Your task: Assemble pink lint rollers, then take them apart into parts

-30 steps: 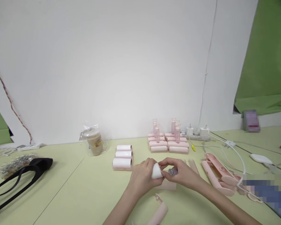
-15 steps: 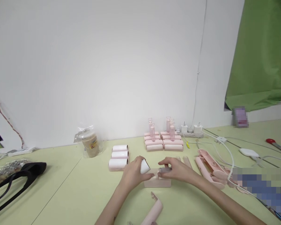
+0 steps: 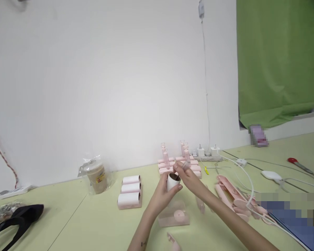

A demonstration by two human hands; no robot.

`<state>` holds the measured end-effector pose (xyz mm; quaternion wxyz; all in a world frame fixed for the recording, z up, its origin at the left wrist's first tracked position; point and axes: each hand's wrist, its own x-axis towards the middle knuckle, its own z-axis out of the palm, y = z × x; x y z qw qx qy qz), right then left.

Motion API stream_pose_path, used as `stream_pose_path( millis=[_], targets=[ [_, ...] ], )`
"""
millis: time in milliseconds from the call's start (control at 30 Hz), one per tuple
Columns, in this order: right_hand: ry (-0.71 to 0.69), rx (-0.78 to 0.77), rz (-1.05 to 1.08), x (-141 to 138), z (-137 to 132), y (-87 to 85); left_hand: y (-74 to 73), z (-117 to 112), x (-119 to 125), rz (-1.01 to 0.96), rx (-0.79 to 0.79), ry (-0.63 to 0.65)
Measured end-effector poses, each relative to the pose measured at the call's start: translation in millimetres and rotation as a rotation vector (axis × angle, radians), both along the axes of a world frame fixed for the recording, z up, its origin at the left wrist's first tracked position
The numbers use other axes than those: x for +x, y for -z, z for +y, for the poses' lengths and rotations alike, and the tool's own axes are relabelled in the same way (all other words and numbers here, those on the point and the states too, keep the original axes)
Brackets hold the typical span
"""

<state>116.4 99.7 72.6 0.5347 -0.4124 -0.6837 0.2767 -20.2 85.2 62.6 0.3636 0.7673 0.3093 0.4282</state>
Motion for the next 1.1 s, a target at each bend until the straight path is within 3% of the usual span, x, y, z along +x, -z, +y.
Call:
stream_pose_path(
  millis=[167,333,500,600,667,733,800,867,1000,1100],
  targets=[
    [-0.132,-0.161,-0.104,9.2,4.6,17.9,6.9,4.6,0.0,-0.121,-0.034,-0.021],
    [-0.323,-0.232,-0.199,6.8,-2.7,28.9,2.4,4.0,-2.7,-0.247,-0.04,-0.207],
    [-0.27,-0.189,-0.102,-21.7,0.7,44.2,-11.1,-2.0,-9.9,-0.365,0.082,-0.392],
    [-0.166,-0.144,0.018,-16.6,5.5,36.3,-23.7,-7.9,-22.0,-0.457,0.147,-0.428],
    [-0.043,-0.092,0.143,-2.6,6.0,22.4,-27.6,-10.3,-28.6,-0.326,0.161,-0.338],
    [0.095,-0.018,0.277,14.3,3.0,5.4,-23.6,-9.4,-30.3,0.027,0.155,-0.206],
    [0.214,0.072,0.388,29.0,-3.8,-11.0,-11.2,-5.3,-26.5,0.444,0.16,-0.106],
    [0.295,0.181,0.485,38.9,-13.9,-24.4,5.5,0.0,-19.1,0.721,0.177,-0.06],
    [0.307,0.296,0.598,45.1,-35.3,-42.4,32.9,5.9,-6.2,0.825,0.206,-0.005],
    [0.27,0.272,0.638,43.6,-48.4,-51.7,40.7,1.6,-5.7,0.847,0.216,0.042]
  ],
)
